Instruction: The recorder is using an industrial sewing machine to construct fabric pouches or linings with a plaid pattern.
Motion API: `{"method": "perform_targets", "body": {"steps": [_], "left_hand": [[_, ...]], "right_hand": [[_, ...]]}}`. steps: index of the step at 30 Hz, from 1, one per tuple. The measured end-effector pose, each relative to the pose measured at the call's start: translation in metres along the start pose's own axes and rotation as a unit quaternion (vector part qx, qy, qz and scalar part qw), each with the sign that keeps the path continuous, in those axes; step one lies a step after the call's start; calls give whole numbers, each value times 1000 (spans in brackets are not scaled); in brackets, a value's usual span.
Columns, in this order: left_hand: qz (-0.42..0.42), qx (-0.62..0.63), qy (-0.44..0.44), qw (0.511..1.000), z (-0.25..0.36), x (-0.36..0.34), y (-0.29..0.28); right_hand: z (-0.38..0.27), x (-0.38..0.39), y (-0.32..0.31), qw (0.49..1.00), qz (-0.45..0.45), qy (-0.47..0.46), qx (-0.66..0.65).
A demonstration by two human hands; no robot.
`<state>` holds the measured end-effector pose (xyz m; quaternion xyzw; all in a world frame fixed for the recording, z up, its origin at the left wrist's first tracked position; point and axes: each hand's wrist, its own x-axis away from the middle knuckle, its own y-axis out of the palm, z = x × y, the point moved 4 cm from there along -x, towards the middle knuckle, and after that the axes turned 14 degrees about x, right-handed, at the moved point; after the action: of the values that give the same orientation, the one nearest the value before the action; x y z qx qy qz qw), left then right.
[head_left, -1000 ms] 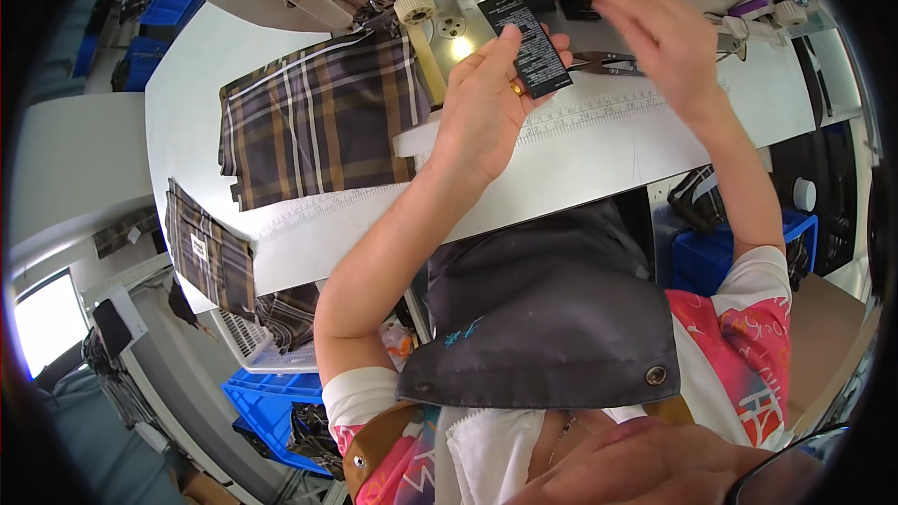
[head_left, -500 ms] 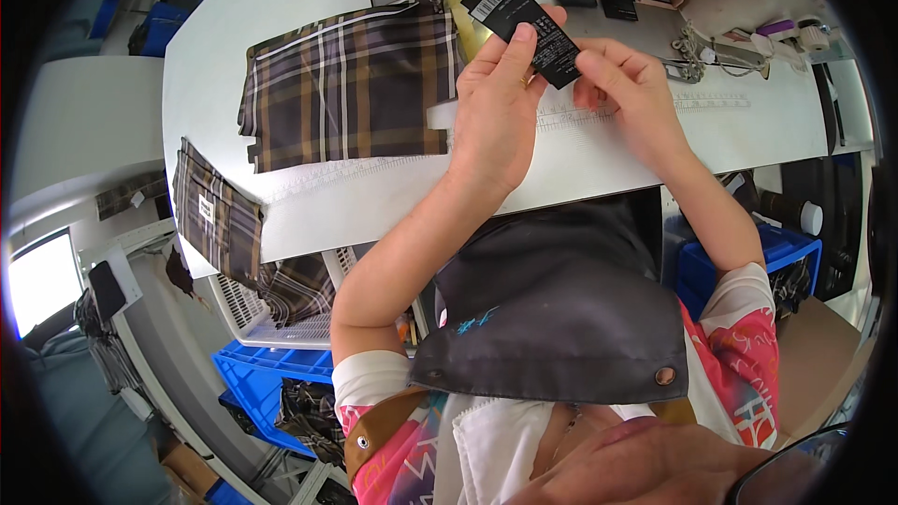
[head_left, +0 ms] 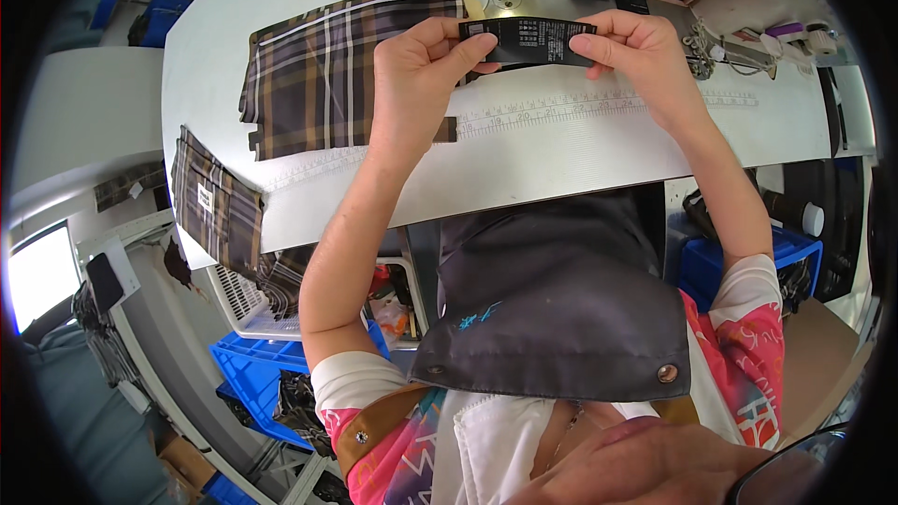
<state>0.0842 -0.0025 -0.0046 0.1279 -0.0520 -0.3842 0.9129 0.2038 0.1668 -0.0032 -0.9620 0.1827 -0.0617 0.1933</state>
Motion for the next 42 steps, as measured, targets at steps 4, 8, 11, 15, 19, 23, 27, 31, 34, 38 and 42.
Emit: {"method": "perform_targets", "body": {"steps": [4,8,11,15,19,23,27,31,34,38,42], "left_hand": [[17,-14,-23,999,1,4,-1],[26,-14,-29,999,1,6,-1],[19,-21,-27,999,1,8,-2],[11,-25,-22,999,3,9,1],[13,-17,-20,1000,1,8,0],[7,-11,-20,1000,0,8,-1],[0,-17,-23,1000,2,8,0],[-22,-27,-64,997,3,4,0],[-56,-86,-45,994,10,-2,8],[-97,-186,9,978,11,-9,8],[39,-54,100,993,30,3,-23]], "right_hand": [[12,-2,0,997,-23,13,-68],[8,2,2,996,-15,25,-90],[7,2,4,996,-5,17,-90],[5,4,3,996,1,16,-92],[5,6,3,996,2,20,-88],[8,4,2,996,-1,14,-93],[9,4,2,996,6,17,-90],[10,5,2,997,7,20,-79],[9,5,4,998,-1,27,-50],[1,4,13,999,-14,18,-42],[-6,4,21,998,4,-58,21]]}}
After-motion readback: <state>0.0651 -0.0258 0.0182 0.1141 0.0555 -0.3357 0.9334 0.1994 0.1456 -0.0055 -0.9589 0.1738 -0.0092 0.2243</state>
